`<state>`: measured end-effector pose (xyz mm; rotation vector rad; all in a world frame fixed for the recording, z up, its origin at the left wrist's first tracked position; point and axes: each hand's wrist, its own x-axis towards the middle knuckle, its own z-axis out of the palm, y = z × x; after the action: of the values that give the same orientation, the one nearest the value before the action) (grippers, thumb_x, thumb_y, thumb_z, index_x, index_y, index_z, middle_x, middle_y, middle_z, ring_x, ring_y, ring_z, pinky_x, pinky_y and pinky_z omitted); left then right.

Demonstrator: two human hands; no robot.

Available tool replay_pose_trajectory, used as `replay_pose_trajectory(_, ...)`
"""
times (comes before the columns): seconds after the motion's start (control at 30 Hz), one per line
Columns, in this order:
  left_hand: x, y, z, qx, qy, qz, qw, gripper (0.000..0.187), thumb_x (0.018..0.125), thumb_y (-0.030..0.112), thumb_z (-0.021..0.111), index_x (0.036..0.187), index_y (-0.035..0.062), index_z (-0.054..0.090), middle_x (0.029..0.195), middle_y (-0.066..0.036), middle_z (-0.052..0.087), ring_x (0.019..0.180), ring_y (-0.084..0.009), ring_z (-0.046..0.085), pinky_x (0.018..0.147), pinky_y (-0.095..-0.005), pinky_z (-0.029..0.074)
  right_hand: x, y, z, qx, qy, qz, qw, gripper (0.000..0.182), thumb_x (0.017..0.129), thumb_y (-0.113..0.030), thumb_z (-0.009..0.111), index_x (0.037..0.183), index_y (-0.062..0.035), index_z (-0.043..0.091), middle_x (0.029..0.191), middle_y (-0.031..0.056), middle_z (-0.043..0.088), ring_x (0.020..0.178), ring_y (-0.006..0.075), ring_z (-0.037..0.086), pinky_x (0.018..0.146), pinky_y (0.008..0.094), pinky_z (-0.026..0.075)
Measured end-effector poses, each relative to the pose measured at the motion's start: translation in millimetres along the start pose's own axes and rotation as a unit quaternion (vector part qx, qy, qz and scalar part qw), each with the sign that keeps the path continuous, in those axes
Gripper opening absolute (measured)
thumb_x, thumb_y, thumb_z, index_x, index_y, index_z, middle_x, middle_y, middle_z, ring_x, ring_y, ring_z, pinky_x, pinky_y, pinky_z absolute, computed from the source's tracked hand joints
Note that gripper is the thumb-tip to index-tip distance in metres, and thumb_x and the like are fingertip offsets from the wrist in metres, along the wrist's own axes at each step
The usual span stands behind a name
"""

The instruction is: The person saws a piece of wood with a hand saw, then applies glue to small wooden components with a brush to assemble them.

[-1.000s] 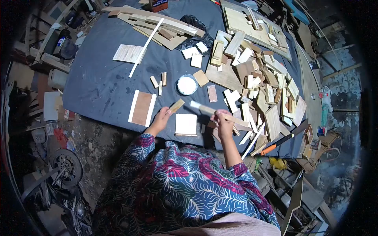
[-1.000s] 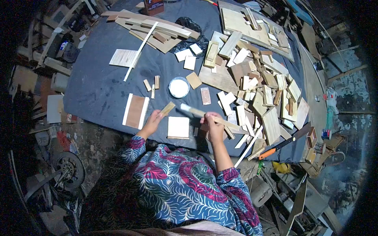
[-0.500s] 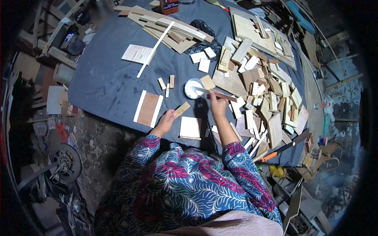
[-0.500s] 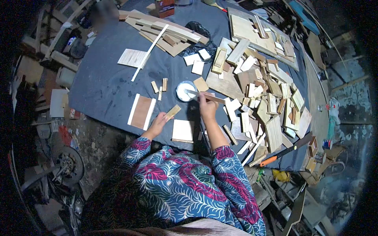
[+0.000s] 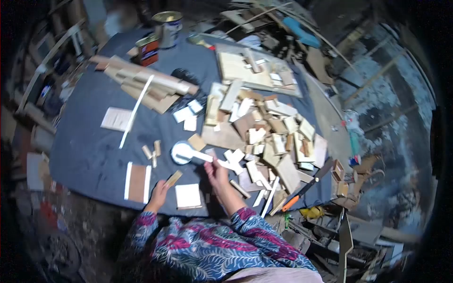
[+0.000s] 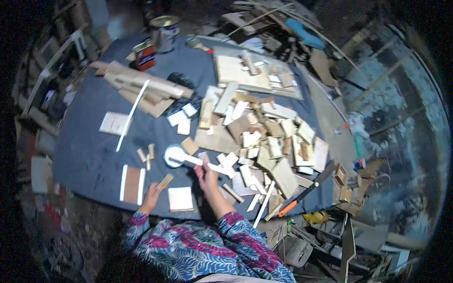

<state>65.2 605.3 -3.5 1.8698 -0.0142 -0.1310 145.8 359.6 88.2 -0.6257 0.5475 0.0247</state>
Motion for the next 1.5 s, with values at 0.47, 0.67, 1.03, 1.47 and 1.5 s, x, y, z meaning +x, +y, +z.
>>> replay_pose_trajectory(0.47,7.1,-9.3,2.6,-0.037,-0.018,-0.010,0.999,0.022,0.093,0.019,0.039,0.100,-0.0009,0.044,0.099,-0.011,0.058,0.100,-0.0153,0.051,0.087,-0.0270,0.038,-51.5,-45.7,-70.7,-0.158,-0.077,-0.013,0.984,0.014,0.081,-0.011,0.060,0.089,-0.0003,0.054,0.072,0.0113,0.060,0.060,0.0174,0.060,0.054,0.0237,0.051)
replay_pose_trajectory(0.67,0.5,26.4,-3.6,-0.014,0.009,-0.033,0.999,0.027,0.091,0.025,0.043,0.101,-0.0003,0.045,0.094,-0.013,0.057,0.089,-0.0197,0.053,0.080,-0.0302,0.040,-70.5,-28.3,-63.5,-0.302,-0.087,-0.050,0.948,0.010,0.080,-0.003,0.059,0.087,0.0022,0.055,0.075,0.0114,0.060,0.066,0.0185,0.060,0.062,0.0284,0.053)
replay_pose_trajectory(1.03,0.0,26.6,-4.2,0.021,0.001,-0.035,0.999,0.025,0.091,0.022,0.043,0.103,0.0009,0.045,0.091,-0.014,0.055,0.085,-0.0212,0.054,0.075,-0.0312,0.042,-67.0,-12.6,-49.4,-0.435,-0.103,-0.051,0.893,0.010,0.079,-0.004,0.061,0.084,0.0034,0.059,0.074,0.0082,0.062,0.068,0.0135,0.059,0.065,0.0236,0.049)
replay_pose_trajectory(1.47,-0.1,31.1,-4.1,0.033,0.017,-0.031,0.999,0.026,0.088,0.024,0.048,0.101,0.0014,0.046,0.091,-0.020,0.056,0.086,-0.0355,0.055,0.072,-0.0374,0.044,-63.4,-16.0,-55.8,-0.405,-0.124,-0.036,0.905,0.007,0.075,-0.002,0.064,0.081,0.0003,0.062,0.081,0.0055,0.062,0.070,0.0118,0.057,0.065,0.0239,0.047)
replay_pose_trajectory(1.5,-0.4,31.2,-4.4,0.033,0.014,-0.031,0.999,0.026,0.088,0.024,0.048,0.101,0.0014,0.046,0.091,-0.020,0.056,0.086,-0.0355,0.055,0.072,-0.0374,0.044,-63.8,-14.3,-54.2,-0.404,-0.122,-0.036,0.906,0.007,0.075,-0.002,0.064,0.081,0.0003,0.062,0.081,0.0055,0.062,0.070,0.0118,0.057,0.065,0.0239,0.047)
